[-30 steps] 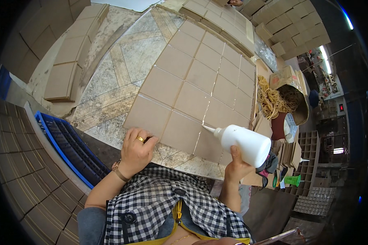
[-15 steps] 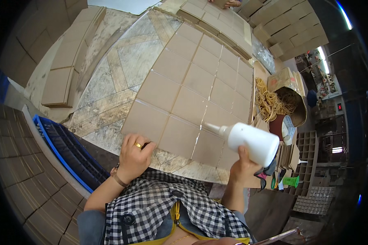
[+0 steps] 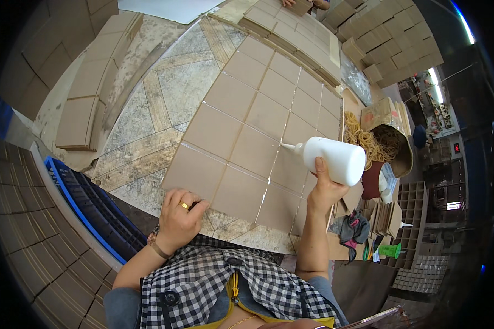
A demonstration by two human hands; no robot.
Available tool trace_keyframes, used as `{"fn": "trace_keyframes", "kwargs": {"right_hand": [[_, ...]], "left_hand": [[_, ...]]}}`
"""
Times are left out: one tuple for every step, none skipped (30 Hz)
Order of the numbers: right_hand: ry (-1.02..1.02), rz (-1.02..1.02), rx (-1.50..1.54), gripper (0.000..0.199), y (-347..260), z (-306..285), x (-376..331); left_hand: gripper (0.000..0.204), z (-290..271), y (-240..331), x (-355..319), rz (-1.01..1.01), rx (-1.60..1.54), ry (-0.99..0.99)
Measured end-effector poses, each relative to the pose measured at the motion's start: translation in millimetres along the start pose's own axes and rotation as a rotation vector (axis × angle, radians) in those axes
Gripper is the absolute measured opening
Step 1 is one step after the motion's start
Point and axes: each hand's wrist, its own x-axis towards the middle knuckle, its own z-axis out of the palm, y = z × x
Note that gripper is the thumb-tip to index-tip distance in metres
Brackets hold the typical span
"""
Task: Assembling small cardboard gift boxes by folding pre-cut sheets, applying glue, and securing them with rubber bands.
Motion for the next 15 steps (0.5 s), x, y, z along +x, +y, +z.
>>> {"fn": "trace_keyframes", "kwargs": {"right_hand": [[-0.007, -0.010, 0.000, 0.050, -3, 1, 0], [-0.019, 0.014, -0.016, 0.050, -8, 0, -1], [-0.030, 0.039, -0.032, 0.051, -15, -3, -4], [-0.038, 0.063, -0.051, 0.052, -23, -6, -7], [-0.041, 0.056, -0.066, 0.054, -30, -8, -12], [-0.043, 0.048, -0.082, 0.055, -37, -9, -18], [-0.046, 0.039, -0.101, 0.056, -42, -12, -23], [-0.056, 0.052, -0.105, 0.057, -43, -19, -28], [-0.067, 0.066, -0.109, 0.059, -42, -27, -33], [-0.076, 0.078, -0.109, 0.060, -42, -33, -37], [-0.093, 0.098, -0.120, 0.060, -44, -37, -40], [-0.110, 0.117, -0.130, 0.061, -48, -41, -41], [-0.125, 0.135, -0.140, 0.061, -52, -42, -40], [-0.147, 0.123, -0.122, 0.059, -56, -42, -36], [-0.172, 0.110, -0.103, 0.056, -60, -41, -29]], "left_hand": [[0.015, 0, 0, 0, -0.001, -0.002, 0.001], [0.015, 0, 0, 0, 0.000, -0.002, 0.003], [0.015, 0, -1, 0, 0.002, -0.002, 0.005], [0.015, 0, -1, 1, 0.006, -0.005, 0.004], [0.015, 0, -1, 1, 0.006, -0.002, 0.003], [0.015, 0, -1, 1, 0.006, 0.000, 0.002], [0.015, 0, -1, 1, 0.006, -0.002, 0.002], [0.016, -1, -1, 2, 0.006, -0.003, -0.002], [0.016, -1, -1, 1, 0.006, -0.003, -0.006], [0.016, -1, -1, 1, 0.009, 0.000, -0.008], [0.017, -1, -2, 1, 0.004, -0.002, -0.013], [0.017, -1, -2, 0, -0.002, -0.004, -0.018], [0.017, -1, -2, -1, -0.004, -0.005, -0.023], [0.018, -1, -2, -1, -0.003, -0.005, -0.025], [0.018, 0, -2, -2, -0.004, -0.003, -0.025]]}}
